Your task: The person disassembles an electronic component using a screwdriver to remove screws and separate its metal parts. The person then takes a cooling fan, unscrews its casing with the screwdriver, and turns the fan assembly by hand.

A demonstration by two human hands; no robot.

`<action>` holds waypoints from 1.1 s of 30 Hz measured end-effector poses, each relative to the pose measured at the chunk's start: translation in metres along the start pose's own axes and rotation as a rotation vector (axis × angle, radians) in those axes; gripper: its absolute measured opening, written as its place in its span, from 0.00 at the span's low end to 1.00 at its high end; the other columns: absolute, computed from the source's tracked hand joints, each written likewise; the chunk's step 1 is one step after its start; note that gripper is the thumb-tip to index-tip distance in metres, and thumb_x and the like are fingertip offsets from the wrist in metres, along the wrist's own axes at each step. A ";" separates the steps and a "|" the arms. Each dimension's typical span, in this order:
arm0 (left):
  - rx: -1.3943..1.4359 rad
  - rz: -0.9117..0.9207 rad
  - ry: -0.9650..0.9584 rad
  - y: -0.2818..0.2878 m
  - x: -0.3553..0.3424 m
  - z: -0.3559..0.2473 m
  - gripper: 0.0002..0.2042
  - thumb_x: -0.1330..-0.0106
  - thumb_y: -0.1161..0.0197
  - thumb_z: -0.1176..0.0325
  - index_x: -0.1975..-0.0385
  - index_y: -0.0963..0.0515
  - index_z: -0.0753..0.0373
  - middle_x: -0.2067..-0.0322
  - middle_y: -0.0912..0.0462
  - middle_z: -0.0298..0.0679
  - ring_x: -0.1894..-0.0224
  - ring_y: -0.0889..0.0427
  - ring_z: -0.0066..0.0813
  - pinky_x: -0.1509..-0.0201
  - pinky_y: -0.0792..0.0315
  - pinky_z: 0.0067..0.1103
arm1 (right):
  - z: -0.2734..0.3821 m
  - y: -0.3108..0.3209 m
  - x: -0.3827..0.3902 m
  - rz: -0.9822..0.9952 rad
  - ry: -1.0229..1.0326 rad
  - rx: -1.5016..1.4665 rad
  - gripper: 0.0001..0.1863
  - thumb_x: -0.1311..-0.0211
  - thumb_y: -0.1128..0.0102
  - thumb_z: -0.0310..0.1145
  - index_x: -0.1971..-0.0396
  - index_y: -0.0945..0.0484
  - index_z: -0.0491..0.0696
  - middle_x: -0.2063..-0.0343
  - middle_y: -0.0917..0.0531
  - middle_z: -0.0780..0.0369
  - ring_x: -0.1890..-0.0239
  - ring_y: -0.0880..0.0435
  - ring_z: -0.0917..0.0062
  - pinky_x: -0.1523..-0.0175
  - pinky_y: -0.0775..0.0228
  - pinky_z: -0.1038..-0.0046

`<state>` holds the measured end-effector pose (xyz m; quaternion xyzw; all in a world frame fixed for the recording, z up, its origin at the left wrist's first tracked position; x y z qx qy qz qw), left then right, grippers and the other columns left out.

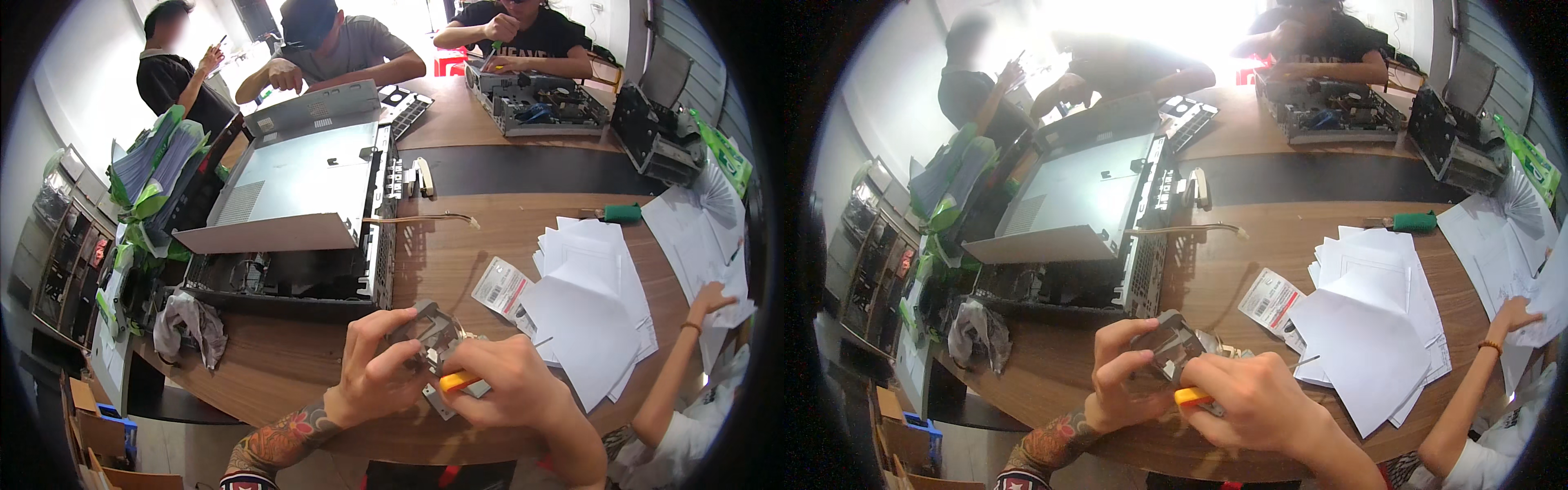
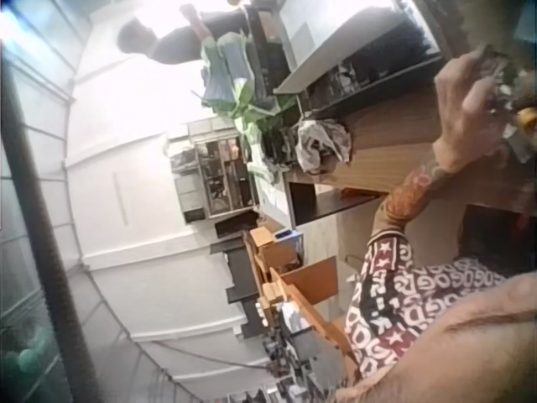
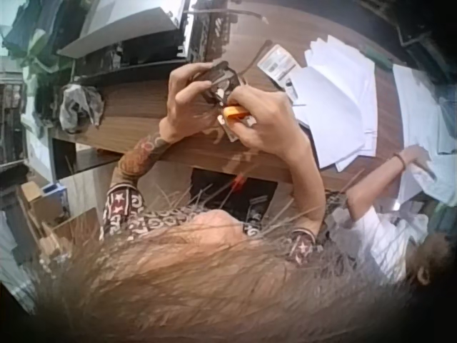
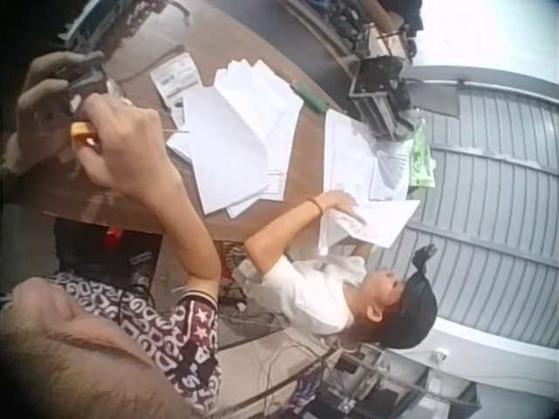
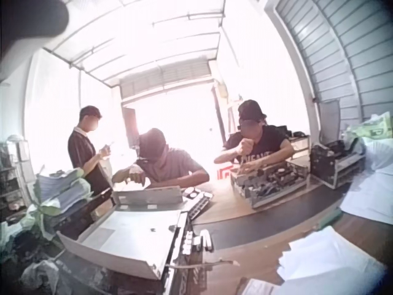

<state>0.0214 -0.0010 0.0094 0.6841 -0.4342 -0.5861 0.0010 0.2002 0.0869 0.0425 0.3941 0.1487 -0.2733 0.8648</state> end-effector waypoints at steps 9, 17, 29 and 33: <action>0.047 0.018 0.025 -0.001 0.003 -0.001 0.35 0.59 0.22 0.71 0.49 0.36 0.59 0.47 0.26 0.53 0.53 0.23 0.48 0.51 0.29 0.36 | -0.002 -0.004 0.001 -0.099 -0.111 -0.183 0.09 0.53 0.30 0.26 0.74 0.23 0.44 0.80 0.20 0.60 0.80 0.19 0.74 0.76 0.31 0.77; 0.281 -0.020 0.157 -0.002 -0.002 0.001 0.32 0.55 0.27 0.78 0.49 0.38 0.61 0.49 0.25 0.54 0.50 0.23 0.45 0.47 0.29 0.32 | -0.010 0.019 -0.004 -0.174 -0.248 -0.328 0.09 0.51 0.33 0.24 0.73 0.25 0.42 0.82 0.25 0.66 0.80 0.27 0.88 0.74 0.37 0.83; 0.750 0.189 0.348 0.001 -0.003 0.001 0.28 0.51 0.34 0.81 0.50 0.38 0.65 0.48 0.35 0.52 0.48 0.27 0.38 0.41 0.32 0.34 | -0.017 0.026 0.002 -0.224 -0.302 -0.686 0.06 0.46 0.37 0.21 0.71 0.26 0.43 0.75 0.23 0.68 0.73 0.28 0.89 0.69 0.39 0.86; 0.715 0.178 0.325 0.001 -0.001 0.006 0.28 0.50 0.30 0.76 0.47 0.34 0.65 0.51 0.30 0.48 0.48 0.26 0.37 0.42 0.32 0.29 | -0.017 0.025 0.000 -0.243 -0.275 -0.678 0.07 0.46 0.36 0.22 0.70 0.26 0.43 0.75 0.23 0.68 0.73 0.28 0.89 0.69 0.39 0.84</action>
Point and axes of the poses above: each hand's wrist, its own x-axis away from the middle knuckle, its own y-axis out of the back of the hand, z = x × y, the point moved 1 cm from there along -x, towards the middle knuckle
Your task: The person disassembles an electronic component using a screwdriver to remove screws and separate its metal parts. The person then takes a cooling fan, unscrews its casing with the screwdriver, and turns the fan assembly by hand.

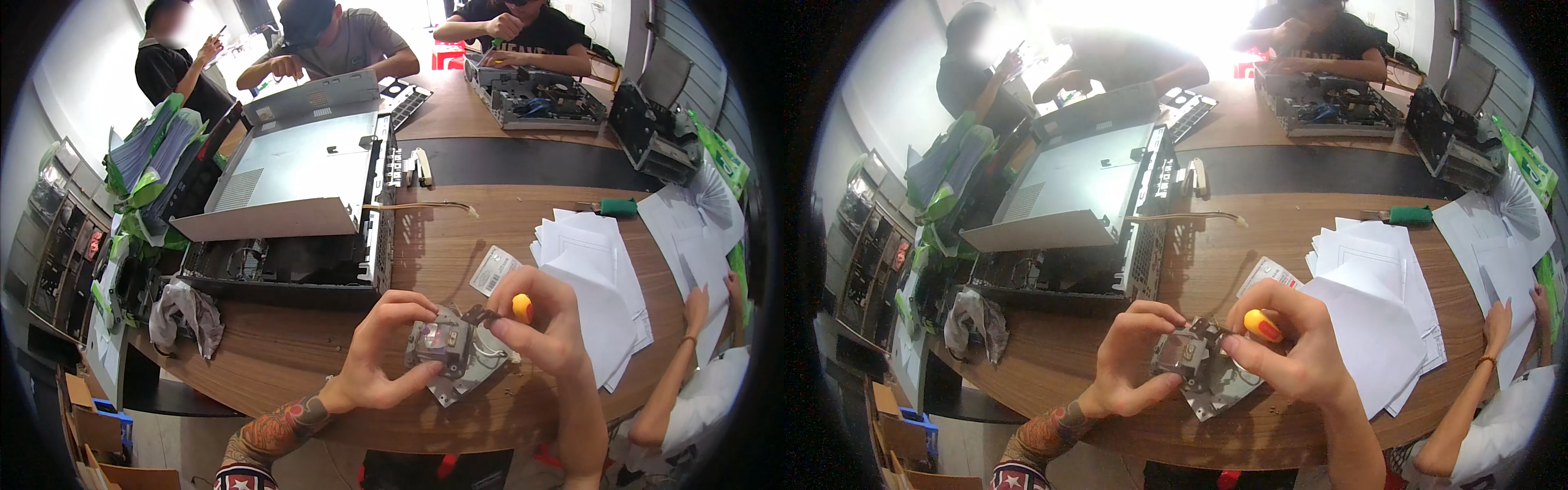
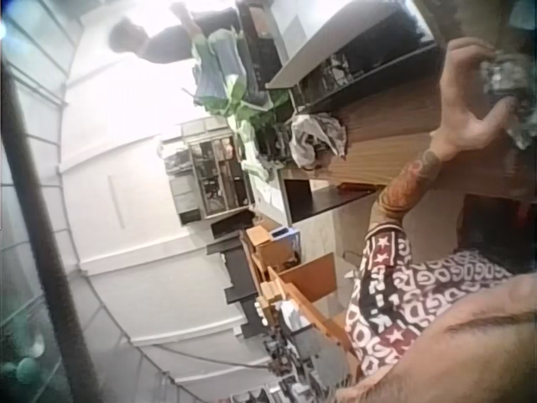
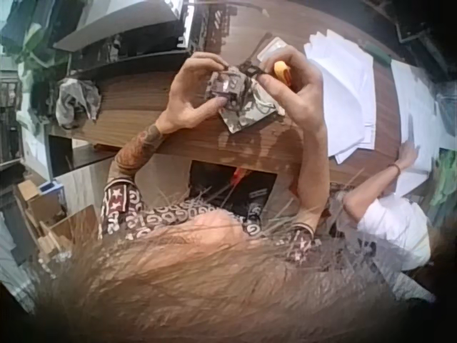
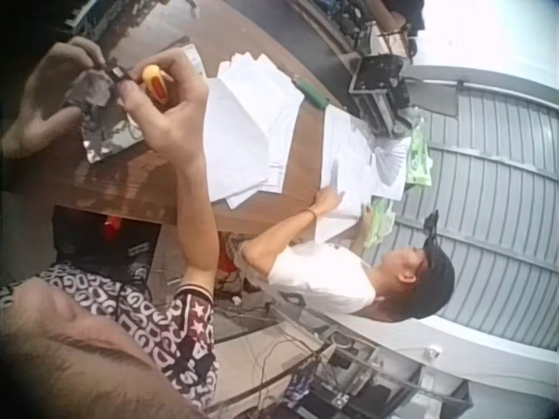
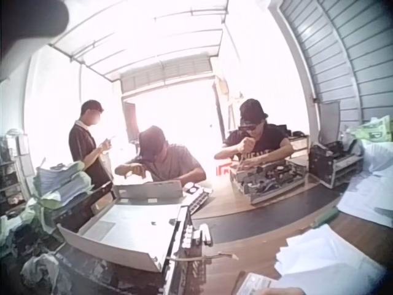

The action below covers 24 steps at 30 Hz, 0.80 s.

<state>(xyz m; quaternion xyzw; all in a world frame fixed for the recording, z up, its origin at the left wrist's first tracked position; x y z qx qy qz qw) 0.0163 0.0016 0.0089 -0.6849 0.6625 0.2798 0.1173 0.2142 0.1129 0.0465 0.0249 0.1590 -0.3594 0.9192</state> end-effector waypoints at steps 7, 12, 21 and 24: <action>0.375 -0.079 0.392 -0.006 -0.002 -0.010 0.34 0.40 0.42 0.60 0.35 0.44 0.66 0.49 0.31 0.50 0.45 0.26 0.41 0.41 0.31 0.33 | -0.003 0.007 0.000 -0.044 -0.022 -0.081 0.06 0.46 0.38 0.22 0.70 0.26 0.43 0.76 0.24 0.68 0.74 0.30 0.89 0.69 0.41 0.84; 0.702 -0.091 0.487 -0.004 -0.006 -0.009 0.37 0.37 0.46 0.52 0.32 0.50 0.62 0.47 0.28 0.59 0.47 0.23 0.54 0.43 0.30 0.41 | -0.005 0.008 0.001 -0.037 -0.010 -0.032 0.06 0.46 0.37 0.23 0.71 0.26 0.43 0.78 0.25 0.69 0.75 0.32 0.90 0.70 0.44 0.84; 0.749 0.007 0.490 -0.001 -0.006 -0.008 0.34 0.35 0.51 0.55 0.32 0.48 0.67 0.48 0.24 0.51 0.44 0.24 0.40 0.37 0.36 0.33 | -0.008 0.003 0.001 0.005 -0.009 0.089 0.05 0.46 0.37 0.24 0.73 0.25 0.43 0.80 0.26 0.70 0.77 0.32 0.89 0.72 0.44 0.84; 0.746 0.028 0.501 0.002 -0.006 -0.009 0.34 0.37 0.49 0.54 0.33 0.44 0.68 0.48 0.25 0.50 0.46 0.24 0.37 0.37 0.36 0.31 | -0.009 0.000 0.000 -0.015 0.019 0.034 0.05 0.46 0.37 0.24 0.73 0.25 0.43 0.80 0.25 0.69 0.77 0.32 0.89 0.72 0.44 0.84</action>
Point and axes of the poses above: each hand's wrist, its own x-axis away from the middle knuckle, its own y-axis out of the back of the hand, z = x × y, the point moved 1 cm from there along -x, towards the middle knuckle
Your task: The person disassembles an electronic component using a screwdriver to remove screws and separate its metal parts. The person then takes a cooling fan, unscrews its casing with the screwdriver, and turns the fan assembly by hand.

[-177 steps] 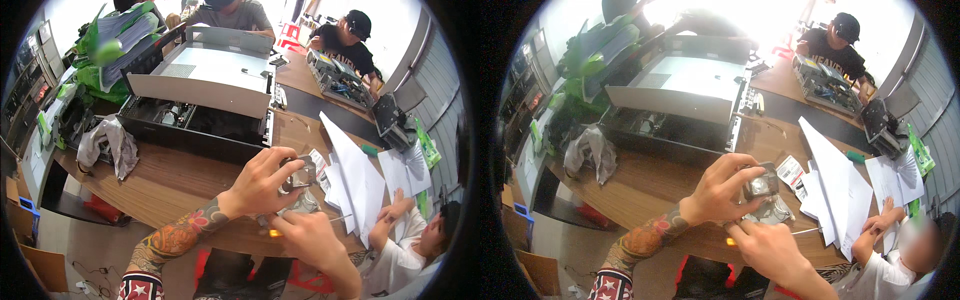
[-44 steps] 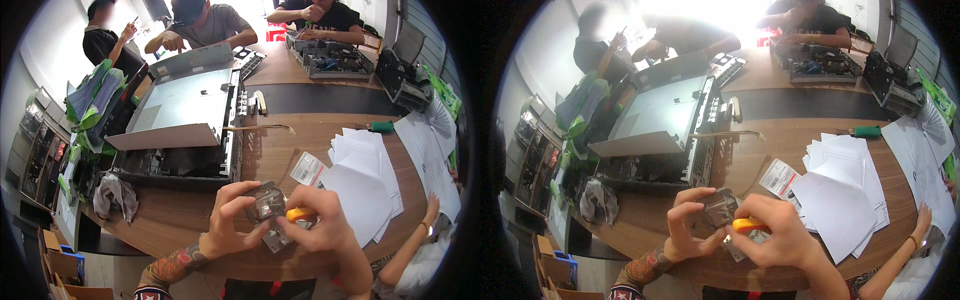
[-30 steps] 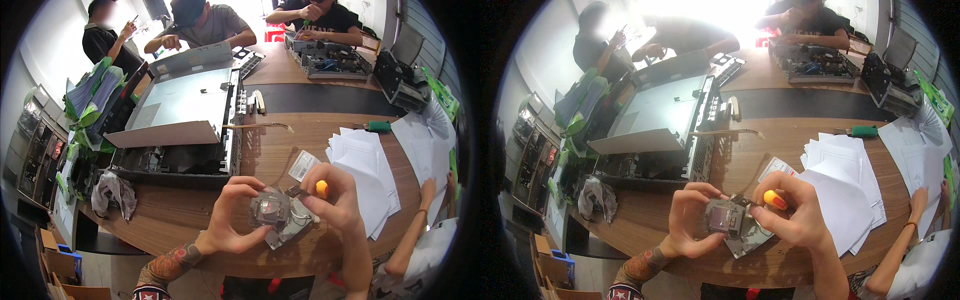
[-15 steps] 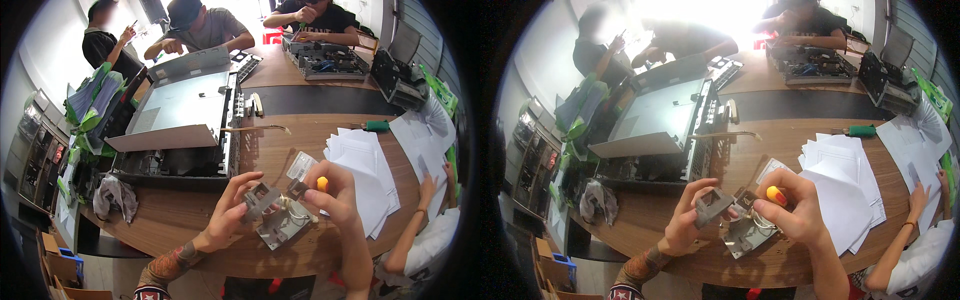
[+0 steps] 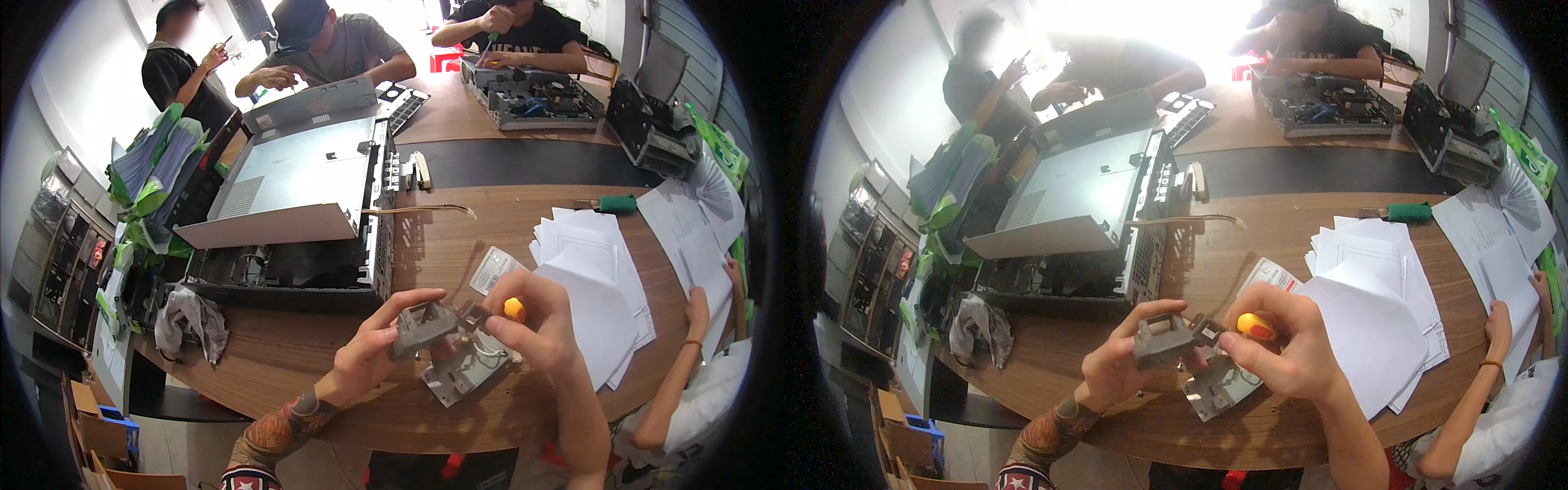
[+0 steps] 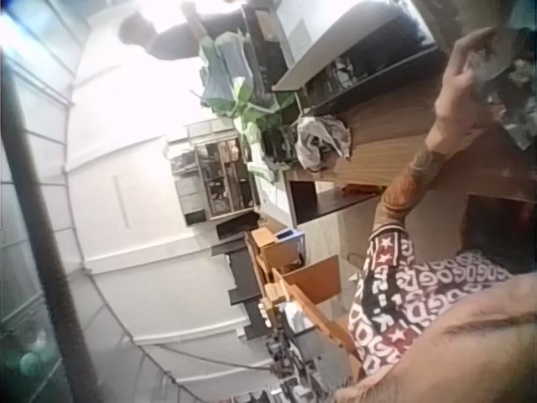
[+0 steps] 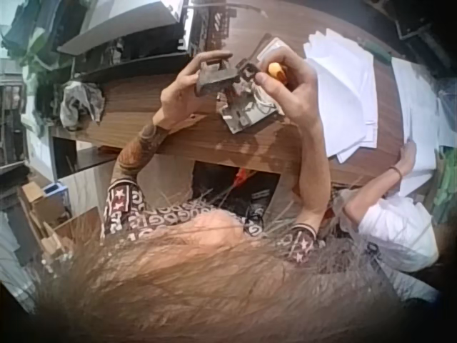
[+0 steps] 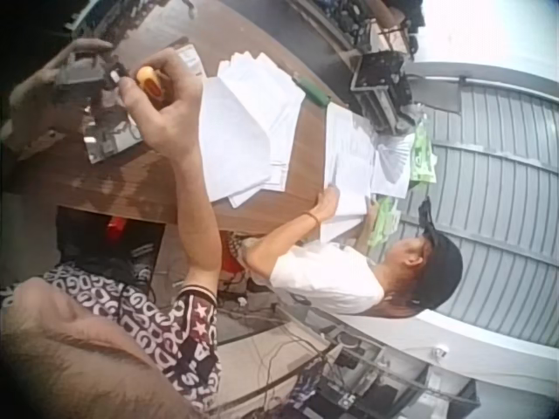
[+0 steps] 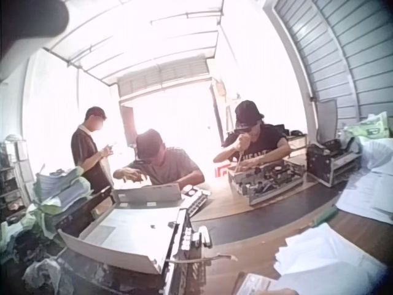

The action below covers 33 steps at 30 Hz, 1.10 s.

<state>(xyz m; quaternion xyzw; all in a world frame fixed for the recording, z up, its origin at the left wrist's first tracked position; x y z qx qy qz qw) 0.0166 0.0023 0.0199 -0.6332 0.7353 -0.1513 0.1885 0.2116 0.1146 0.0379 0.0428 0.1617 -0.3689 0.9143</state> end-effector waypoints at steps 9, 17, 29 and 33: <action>0.002 -0.052 0.135 0.000 0.005 -0.002 0.36 0.43 0.45 0.52 0.36 0.39 0.69 0.47 0.26 0.48 0.48 0.24 0.35 0.43 0.32 0.29 | 0.002 -0.005 0.003 -0.008 0.087 0.049 0.05 0.48 0.37 0.22 0.71 0.24 0.43 0.76 0.22 0.67 0.74 0.29 0.89 0.70 0.40 0.85; 0.018 -0.033 0.161 0.001 0.004 -0.001 0.36 0.43 0.44 0.55 0.35 0.42 0.67 0.47 0.27 0.49 0.48 0.24 0.35 0.45 0.30 0.29 | 0.003 -0.014 0.002 0.108 0.195 0.119 0.09 0.53 0.32 0.21 0.70 0.22 0.44 0.70 0.18 0.62 0.69 0.19 0.81 0.64 0.28 0.82; -0.036 -0.048 0.201 0.002 0.002 -0.004 0.32 0.43 0.44 0.53 0.41 0.37 0.66 0.46 0.29 0.49 0.50 0.24 0.33 0.48 0.28 0.29 | 0.005 -0.016 -0.002 0.120 0.197 0.252 0.08 0.51 0.31 0.24 0.71 0.22 0.42 0.70 0.20 0.60 0.69 0.17 0.76 0.64 0.28 0.78; -0.043 -0.004 0.205 0.004 0.002 -0.003 0.31 0.44 0.44 0.53 0.42 0.36 0.66 0.46 0.29 0.48 0.49 0.25 0.32 0.48 0.28 0.29 | 0.003 -0.015 0.000 0.092 0.211 0.279 0.08 0.50 0.31 0.26 0.71 0.22 0.42 0.72 0.19 0.60 0.71 0.18 0.76 0.65 0.28 0.78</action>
Point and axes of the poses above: each hand's wrist, its own x-axis away from the middle knuckle, its own y-axis out of the back of the hand, z = x × y, the point moved 1 cm from there along -x, towards the middle knuckle
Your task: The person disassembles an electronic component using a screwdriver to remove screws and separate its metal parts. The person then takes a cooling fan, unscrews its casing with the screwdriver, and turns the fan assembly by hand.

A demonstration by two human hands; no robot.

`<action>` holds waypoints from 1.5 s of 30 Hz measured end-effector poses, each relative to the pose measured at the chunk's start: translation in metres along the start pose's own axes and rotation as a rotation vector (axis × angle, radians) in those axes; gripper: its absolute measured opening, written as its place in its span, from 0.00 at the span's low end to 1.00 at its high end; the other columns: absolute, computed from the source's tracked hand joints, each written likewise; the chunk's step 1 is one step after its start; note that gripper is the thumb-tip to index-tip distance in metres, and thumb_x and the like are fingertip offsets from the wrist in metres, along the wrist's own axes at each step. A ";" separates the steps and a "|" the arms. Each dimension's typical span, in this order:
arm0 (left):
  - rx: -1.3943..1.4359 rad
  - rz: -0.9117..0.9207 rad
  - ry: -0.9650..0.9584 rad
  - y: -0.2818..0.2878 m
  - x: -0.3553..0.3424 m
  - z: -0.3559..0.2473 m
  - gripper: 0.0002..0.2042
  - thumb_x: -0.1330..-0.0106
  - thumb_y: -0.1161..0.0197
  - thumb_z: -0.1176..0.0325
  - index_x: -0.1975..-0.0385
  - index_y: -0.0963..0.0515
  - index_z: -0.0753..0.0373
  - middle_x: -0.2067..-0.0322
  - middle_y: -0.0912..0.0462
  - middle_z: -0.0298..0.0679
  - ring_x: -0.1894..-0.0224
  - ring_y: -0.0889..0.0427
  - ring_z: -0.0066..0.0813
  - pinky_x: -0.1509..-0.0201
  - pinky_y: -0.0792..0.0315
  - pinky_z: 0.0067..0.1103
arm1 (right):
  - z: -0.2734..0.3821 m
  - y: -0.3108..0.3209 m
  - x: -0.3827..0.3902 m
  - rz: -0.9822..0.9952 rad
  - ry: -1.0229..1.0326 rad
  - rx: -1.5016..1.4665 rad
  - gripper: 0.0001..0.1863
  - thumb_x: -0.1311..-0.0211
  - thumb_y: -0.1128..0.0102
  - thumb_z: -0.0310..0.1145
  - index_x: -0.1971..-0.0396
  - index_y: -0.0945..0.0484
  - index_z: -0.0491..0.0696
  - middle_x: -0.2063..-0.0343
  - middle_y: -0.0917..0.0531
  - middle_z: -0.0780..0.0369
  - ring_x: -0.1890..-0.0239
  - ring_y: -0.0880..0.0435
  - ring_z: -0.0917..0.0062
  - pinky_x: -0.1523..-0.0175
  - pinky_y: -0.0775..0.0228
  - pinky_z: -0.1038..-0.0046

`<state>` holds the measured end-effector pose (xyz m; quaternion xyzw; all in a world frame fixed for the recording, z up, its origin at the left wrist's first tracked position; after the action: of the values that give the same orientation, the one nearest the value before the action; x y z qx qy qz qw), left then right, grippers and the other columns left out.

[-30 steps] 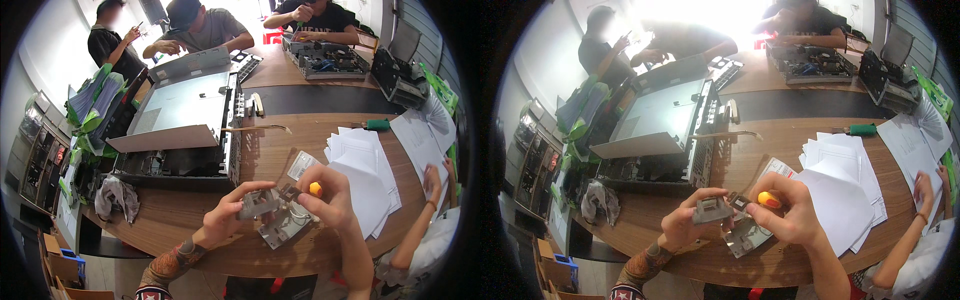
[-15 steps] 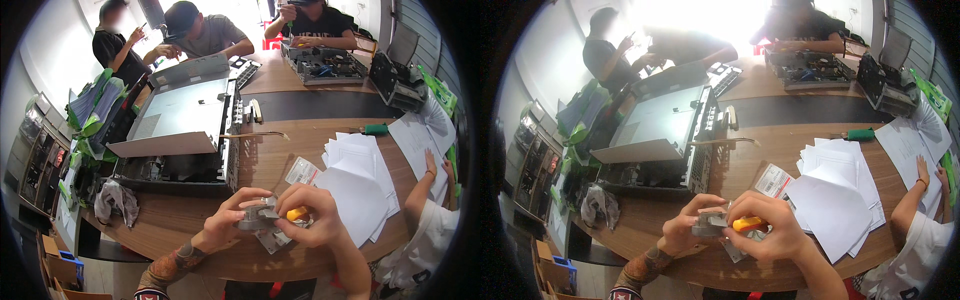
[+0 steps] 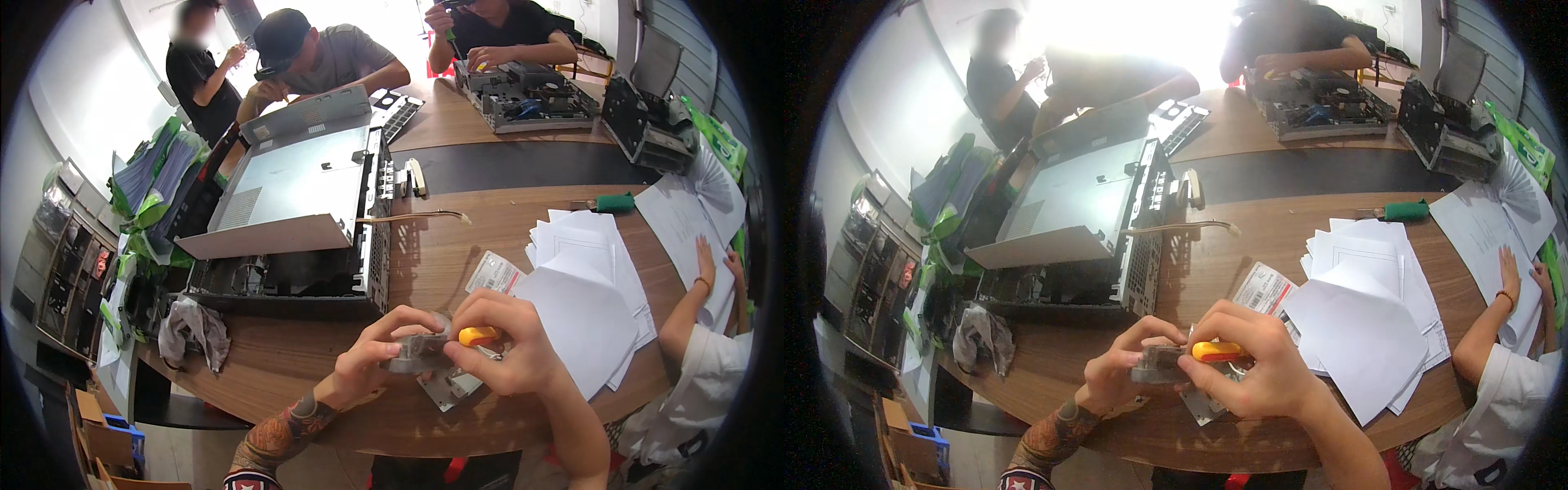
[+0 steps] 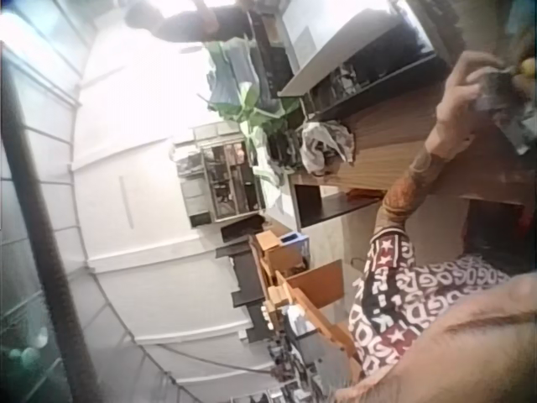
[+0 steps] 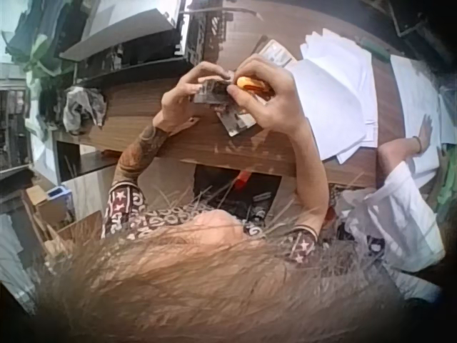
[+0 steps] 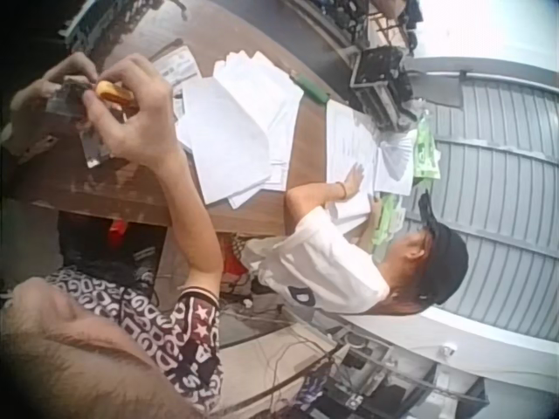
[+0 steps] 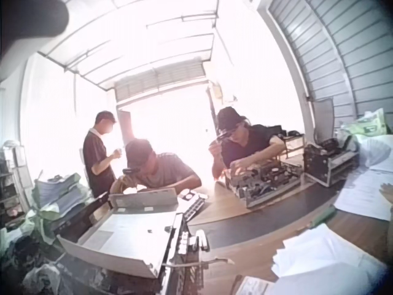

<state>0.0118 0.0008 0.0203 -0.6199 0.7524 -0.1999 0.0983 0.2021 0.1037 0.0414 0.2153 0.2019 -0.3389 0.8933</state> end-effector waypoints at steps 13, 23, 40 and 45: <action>0.000 -0.047 -0.075 0.004 -0.003 0.006 0.34 0.48 0.41 0.55 0.42 0.37 0.66 0.47 0.30 0.49 0.45 0.27 0.34 0.41 0.30 0.27 | 0.000 -0.002 0.000 0.000 -0.007 -0.035 0.07 0.50 0.31 0.25 0.70 0.17 0.45 0.71 0.20 0.62 0.71 0.18 0.78 0.66 0.29 0.79; -0.040 -0.042 -0.088 0.006 -0.001 0.002 0.32 0.48 0.41 0.58 0.42 0.36 0.67 0.50 0.26 0.50 0.44 0.27 0.35 0.38 0.33 0.27 | -0.001 -0.005 -0.004 -0.006 -0.061 -0.069 0.07 0.49 0.30 0.25 0.69 0.17 0.44 0.70 0.19 0.62 0.69 0.18 0.78 0.64 0.28 0.79; -0.539 -0.339 -0.499 -0.006 0.011 0.021 0.32 0.47 0.40 0.51 0.49 0.34 0.70 0.54 0.26 0.51 0.51 0.24 0.39 0.45 0.31 0.31 | -0.012 -0.004 0.002 0.053 0.024 -0.066 0.16 0.47 0.28 0.33 0.62 0.21 0.42 0.65 0.18 0.58 0.62 0.17 0.70 0.56 0.28 0.72; -0.442 -0.215 -0.659 -0.017 0.008 0.009 0.20 0.39 0.31 0.68 0.50 0.29 0.65 0.50 0.25 0.44 0.56 0.22 0.33 0.51 0.28 0.25 | -0.009 -0.007 -0.001 0.067 0.039 -0.203 0.13 0.47 0.30 0.33 0.66 0.20 0.41 0.68 0.24 0.58 0.65 0.23 0.67 0.59 0.32 0.70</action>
<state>0.0287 -0.0110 0.0205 -0.7319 0.6366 0.1665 0.1772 0.1948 0.1044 0.0331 0.1367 0.2453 -0.2822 0.9173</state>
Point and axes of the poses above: each hand's wrist, its own x-axis away from the middle knuckle, its own y-axis out of the back of the hand, z = x × y, the point moved 1 cm from there along -x, towards the middle knuckle
